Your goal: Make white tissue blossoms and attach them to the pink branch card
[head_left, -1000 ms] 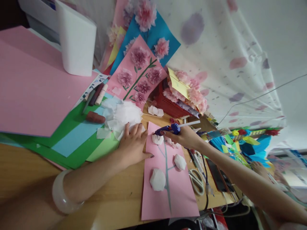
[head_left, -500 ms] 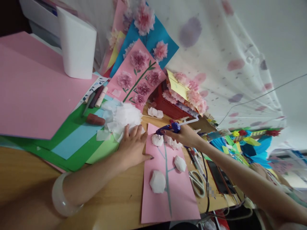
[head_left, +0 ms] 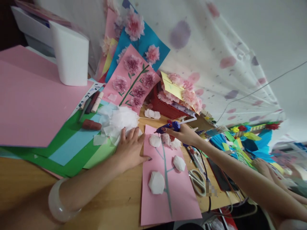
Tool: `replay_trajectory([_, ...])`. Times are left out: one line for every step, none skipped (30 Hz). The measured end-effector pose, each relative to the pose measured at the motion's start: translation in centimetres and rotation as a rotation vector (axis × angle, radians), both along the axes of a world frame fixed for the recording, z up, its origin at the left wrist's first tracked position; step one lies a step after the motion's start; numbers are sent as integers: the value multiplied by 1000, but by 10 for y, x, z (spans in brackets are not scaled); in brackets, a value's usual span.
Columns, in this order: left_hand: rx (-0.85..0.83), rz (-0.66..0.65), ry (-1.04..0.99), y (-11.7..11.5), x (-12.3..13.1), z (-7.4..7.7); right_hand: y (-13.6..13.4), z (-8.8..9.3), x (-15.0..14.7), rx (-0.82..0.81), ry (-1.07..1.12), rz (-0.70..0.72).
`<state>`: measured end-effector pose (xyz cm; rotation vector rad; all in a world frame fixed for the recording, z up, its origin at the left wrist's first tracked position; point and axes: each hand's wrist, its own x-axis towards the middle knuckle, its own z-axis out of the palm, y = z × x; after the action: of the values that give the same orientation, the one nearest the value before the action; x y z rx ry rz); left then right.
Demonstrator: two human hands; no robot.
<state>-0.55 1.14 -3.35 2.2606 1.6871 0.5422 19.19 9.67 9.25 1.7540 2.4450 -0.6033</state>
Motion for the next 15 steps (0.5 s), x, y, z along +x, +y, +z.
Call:
replay_trajectory([3,0,2,0,0,0,0,-1,0,-8,8,2])
replay_trajectory([0,0,5,0,0,0,0,-1,0,-14,10,7])
replay_trajectory([-6,1,8,0,0,0,0,-2,1,-17,4,10])
replay_trajectory([-14,1,12,1,0,0,0,-2,2,-17,-3,8])
replay_trajectory([-20,0,14,1,1,0,0,-2,3,-15,-7,3])
replay_trajectory([-23,-1,15,1,1,0,0,-1,5,-12,-7,-2])
replay_trajectory([-22,-1,14,1,1,0,0,-1,7,-11,-4,-8])
replay_trajectory([-20,-1,14,1,1,0,0,-1,8,-15,4,-13])
replay_trajectory([-18,-1,15,1,1,0,0,-1,10,-21,14,-18])
replay_trajectory([-17,-1,17,1,1,0,0,-1,11,-25,21,-24])
replay_trajectory([-18,1,20,1,1,0,0,-2,11,-23,22,-32])
replay_trajectory([-20,2,24,1,0,0,0,-2,11,-17,20,-38])
replay_trajectory([-23,3,26,1,0,0,0,-3,10,-8,18,-41])
replay_trajectory([-25,4,26,1,0,1,-1,-4,10,1,19,-38])
replay_trajectory([-25,4,24,1,0,1,-1,-4,9,9,25,-28])
